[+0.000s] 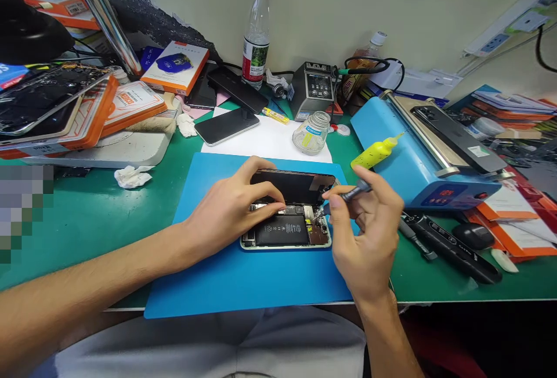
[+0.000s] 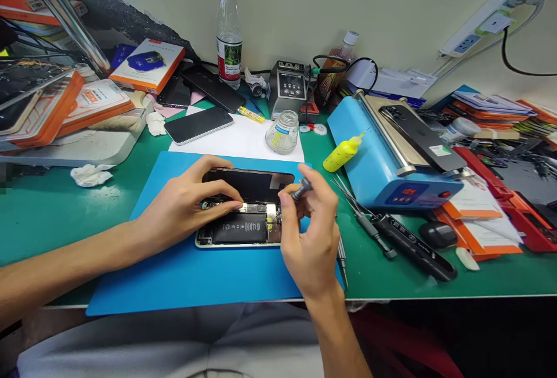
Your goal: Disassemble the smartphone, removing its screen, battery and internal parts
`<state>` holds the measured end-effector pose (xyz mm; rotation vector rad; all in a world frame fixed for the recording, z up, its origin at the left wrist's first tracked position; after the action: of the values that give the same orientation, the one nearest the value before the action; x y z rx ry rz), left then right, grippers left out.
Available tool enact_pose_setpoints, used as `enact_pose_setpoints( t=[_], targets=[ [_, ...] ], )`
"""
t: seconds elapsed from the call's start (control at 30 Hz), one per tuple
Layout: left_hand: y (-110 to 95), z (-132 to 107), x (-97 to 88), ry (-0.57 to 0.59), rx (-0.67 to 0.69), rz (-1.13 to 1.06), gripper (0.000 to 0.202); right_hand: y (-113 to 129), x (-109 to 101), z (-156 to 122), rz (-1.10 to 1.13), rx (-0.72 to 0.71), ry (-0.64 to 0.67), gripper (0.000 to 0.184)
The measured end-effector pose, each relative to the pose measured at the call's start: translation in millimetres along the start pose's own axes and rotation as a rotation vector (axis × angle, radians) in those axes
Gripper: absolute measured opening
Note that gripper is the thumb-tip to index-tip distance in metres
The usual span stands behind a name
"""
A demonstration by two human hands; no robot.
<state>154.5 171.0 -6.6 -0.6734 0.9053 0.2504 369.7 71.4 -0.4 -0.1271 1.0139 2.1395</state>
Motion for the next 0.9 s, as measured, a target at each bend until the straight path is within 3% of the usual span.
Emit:
enact_pose_setpoints(
  t=[0.1, 0.23, 0.43, 0.53, 0.63, 0.9],
  targets=[
    [0.1, 0.1, -0.4, 0.004, 0.001, -0.008, 0.01, 1.8, 3.2, 0.3, 0.197, 0.029, -0.013, 0.05],
    [0.5, 0.4, -1.1, 0.014, 0.022, -0.023, 0.013, 5.4, 9.9, -0.6, 0.298, -0.007, 0.083, 0.054],
    [1.6, -0.7, -1.1, 0.021, 0.049, -0.015, 0.015, 11.5, 17.2, 2.3, 0.281, -0.039, 0.126, 0.056],
    [1.1, -1.0, -0.7, 0.024, 0.036, 0.014, 0.018, 10.9, 12.8, 2.7, 0.265, -0.059, 0.03, 0.05],
    [-0.4, -0.6, -1.2, 0.029, -0.006, 0.017, 0.017, 5.8, 3.9, -0.4, 0.106, -0.046, -0.071, 0.043],
    [-2.7, 1.0, -3.1, 0.055, -0.036, -0.065, 0.018, -3.1, 0.5, -6.9, 0.041, 0.01, 0.059, 0.053]
  ],
)
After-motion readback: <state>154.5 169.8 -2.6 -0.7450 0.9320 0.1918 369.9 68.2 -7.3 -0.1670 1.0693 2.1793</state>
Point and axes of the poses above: each hand's wrist, its own z-axis towards the middle knuckle, its own x-axis out of the palm, y = z × x, the point moved 1 cm from there along z, towards the middle knuckle, and after that the axes turned 9 degrees about z, right-handed, at the moved point
